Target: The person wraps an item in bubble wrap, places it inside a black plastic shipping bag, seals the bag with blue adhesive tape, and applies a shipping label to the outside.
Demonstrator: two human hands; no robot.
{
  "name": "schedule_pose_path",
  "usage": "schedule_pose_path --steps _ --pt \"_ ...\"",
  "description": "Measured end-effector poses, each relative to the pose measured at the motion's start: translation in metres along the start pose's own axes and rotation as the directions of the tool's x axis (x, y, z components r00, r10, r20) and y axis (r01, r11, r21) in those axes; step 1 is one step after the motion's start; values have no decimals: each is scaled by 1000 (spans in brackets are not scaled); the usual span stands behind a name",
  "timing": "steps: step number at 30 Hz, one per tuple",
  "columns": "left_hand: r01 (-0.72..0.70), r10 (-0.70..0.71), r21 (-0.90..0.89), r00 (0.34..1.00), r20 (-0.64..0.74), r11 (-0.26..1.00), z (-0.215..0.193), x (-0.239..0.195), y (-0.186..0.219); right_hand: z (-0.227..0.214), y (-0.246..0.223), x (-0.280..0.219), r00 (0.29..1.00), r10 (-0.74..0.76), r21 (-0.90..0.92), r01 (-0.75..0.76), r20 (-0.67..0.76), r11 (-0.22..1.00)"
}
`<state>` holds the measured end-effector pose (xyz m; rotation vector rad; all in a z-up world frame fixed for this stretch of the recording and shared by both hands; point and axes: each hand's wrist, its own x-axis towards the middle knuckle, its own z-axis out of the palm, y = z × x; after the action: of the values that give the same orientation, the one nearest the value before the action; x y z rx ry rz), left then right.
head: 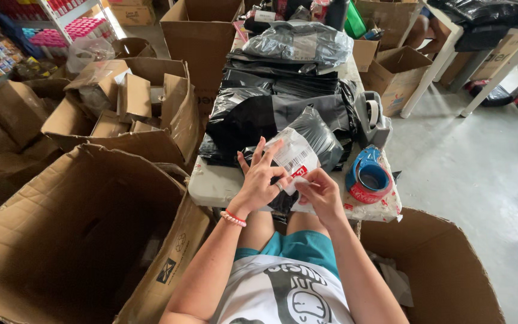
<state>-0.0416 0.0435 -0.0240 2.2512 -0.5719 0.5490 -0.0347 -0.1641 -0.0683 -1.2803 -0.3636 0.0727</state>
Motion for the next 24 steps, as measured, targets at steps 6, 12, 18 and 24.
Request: schedule_pose_path --steps 6,12,18,24 --pt "-31 34 68 999 -40 997 5 0 -1 -5 6 2 996 35 -34 -38 -82 999" --pt "-10 24 122 993 -117 993 14 1 2 -4 3 9 992 -2 -48 -5 -128 999" --pt "-5 27 161 991 -134 987 14 1 7 -18 -6 13 990 25 -39 -30 -141 999" --pt "4 26 215 990 -139 977 15 1 13 -18 -6 17 987 82 -7 -83 -141 996"
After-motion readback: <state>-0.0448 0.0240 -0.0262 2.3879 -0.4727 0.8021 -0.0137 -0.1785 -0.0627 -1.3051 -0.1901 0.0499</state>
